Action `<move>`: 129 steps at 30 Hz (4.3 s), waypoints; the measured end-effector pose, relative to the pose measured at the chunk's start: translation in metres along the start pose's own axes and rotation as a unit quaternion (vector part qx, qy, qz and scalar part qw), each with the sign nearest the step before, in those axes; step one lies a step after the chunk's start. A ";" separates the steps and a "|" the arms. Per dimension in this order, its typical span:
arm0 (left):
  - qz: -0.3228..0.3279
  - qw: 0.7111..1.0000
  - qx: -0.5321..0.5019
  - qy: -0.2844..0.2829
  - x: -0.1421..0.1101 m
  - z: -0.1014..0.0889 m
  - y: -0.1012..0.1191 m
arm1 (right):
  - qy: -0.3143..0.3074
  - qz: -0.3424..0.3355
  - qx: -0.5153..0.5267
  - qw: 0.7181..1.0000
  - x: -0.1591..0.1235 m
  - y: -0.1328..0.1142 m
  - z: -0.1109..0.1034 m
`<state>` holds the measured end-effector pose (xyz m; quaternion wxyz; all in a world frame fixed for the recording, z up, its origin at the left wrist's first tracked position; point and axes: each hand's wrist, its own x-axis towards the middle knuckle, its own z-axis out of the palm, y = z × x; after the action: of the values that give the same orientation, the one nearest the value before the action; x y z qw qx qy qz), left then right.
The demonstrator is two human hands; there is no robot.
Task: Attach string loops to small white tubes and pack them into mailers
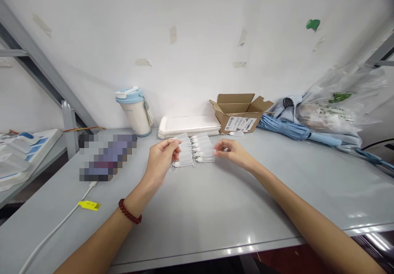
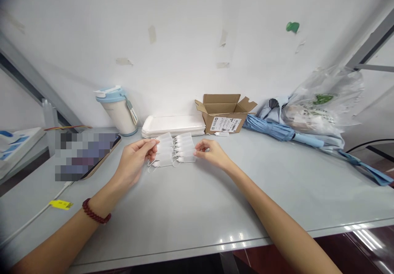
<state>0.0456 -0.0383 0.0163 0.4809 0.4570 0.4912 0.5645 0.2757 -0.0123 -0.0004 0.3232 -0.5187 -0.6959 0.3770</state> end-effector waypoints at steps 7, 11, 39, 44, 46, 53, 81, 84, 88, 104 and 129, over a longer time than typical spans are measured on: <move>-0.001 1.000 -0.005 0.000 0.000 0.001 -0.001 | -0.004 -0.016 0.004 1.000 0.002 0.005 0.003; -0.003 1.000 -0.003 0.001 -0.001 0.001 0.001 | -0.007 -0.016 0.001 1.000 0.003 0.006 0.004; 0.001 1.000 0.004 0.000 -0.002 0.001 0.001 | -0.044 -0.025 -0.011 0.999 0.003 0.011 0.005; 0.004 1.000 0.009 0.002 -0.002 0.002 0.002 | -0.044 -0.038 -0.023 0.998 0.003 0.010 0.006; 0.005 1.000 0.010 0.003 -0.002 0.002 0.001 | -0.042 -0.043 -0.034 0.998 0.003 0.010 0.001; 0.003 1.000 0.008 -0.005 -0.002 0.000 -0.001 | 0.169 -0.068 -0.316 0.931 0.019 0.040 -0.046; 0.027 0.994 0.075 -0.075 -0.008 0.006 0.001 | 0.099 -0.180 -0.149 0.967 -0.015 -0.021 0.004; 0.033 0.992 0.077 -0.099 -0.010 0.007 0.002 | 0.057 -0.189 -0.092 0.976 -0.027 -0.035 0.017; 0.039 0.991 0.076 -0.101 -0.012 0.007 0.004 | 0.025 -0.177 -0.054 0.982 -0.031 -0.037 0.023; 0.039 0.992 0.057 -0.106 -0.011 0.007 0.004 | 0.010 -0.130 0.030 0.991 -0.029 -0.038 0.024; 0.017 0.982 0.080 -0.172 -0.013 0.006 0.007 | -0.023 -0.115 0.050 0.992 -0.033 -0.041 0.026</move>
<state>0.0527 -0.0513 0.0232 0.5102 0.5925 0.4369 0.4448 0.2425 -0.0562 0.0193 0.3737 -0.4098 -0.7384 0.3836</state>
